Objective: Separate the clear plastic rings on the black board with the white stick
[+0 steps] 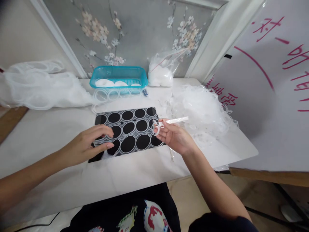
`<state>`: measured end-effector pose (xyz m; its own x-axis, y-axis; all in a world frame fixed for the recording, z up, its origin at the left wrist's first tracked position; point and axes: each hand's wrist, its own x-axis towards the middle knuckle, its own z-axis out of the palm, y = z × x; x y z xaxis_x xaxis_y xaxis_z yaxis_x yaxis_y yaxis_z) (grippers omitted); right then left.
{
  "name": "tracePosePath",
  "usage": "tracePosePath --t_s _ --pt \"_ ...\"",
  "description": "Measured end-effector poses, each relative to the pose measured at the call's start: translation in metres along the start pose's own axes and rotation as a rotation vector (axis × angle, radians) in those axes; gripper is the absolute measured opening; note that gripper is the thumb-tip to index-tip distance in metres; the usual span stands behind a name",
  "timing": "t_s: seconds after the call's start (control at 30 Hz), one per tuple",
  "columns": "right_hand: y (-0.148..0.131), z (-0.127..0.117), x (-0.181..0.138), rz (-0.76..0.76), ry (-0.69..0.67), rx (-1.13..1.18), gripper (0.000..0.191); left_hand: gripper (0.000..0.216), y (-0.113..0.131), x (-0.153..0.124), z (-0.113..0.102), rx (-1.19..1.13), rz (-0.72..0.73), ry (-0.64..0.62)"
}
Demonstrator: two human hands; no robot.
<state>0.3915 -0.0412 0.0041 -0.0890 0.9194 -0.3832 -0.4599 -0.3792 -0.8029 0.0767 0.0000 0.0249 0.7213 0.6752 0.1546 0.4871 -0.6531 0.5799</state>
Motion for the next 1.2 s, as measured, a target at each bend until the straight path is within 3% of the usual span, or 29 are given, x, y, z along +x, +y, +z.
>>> tracePosePath --t_s 0.13,0.3,0.47,0.63,0.87,1.2 --pt "-0.001 0.028 -0.007 0.003 -0.163 0.01 0.023 0.038 0.027 0.009 0.008 -0.089 0.033 0.111" --pt "-0.013 0.066 -0.015 -0.193 -0.286 -0.2 0.016 0.04 0.059 0.019 -0.005 -0.244 -0.085 0.279" --pt "-0.033 0.101 -0.019 -0.273 -0.432 -0.245 0.014 0.018 0.069 0.017 -0.026 -0.472 -0.145 0.271" --pt "-0.04 0.127 -0.021 -0.227 -0.523 -0.153 0.011 0.02 0.068 0.004 -0.041 -0.739 -0.198 0.313" --pt "-0.038 0.137 -0.022 -0.167 -0.541 -0.048 0.011 0.016 0.071 -0.005 -0.054 -0.873 -0.214 0.346" --pt "-0.038 0.133 -0.027 -0.127 -0.538 0.072 0.009 0.008 0.074 -0.014 -0.05 -1.036 -0.198 0.219"
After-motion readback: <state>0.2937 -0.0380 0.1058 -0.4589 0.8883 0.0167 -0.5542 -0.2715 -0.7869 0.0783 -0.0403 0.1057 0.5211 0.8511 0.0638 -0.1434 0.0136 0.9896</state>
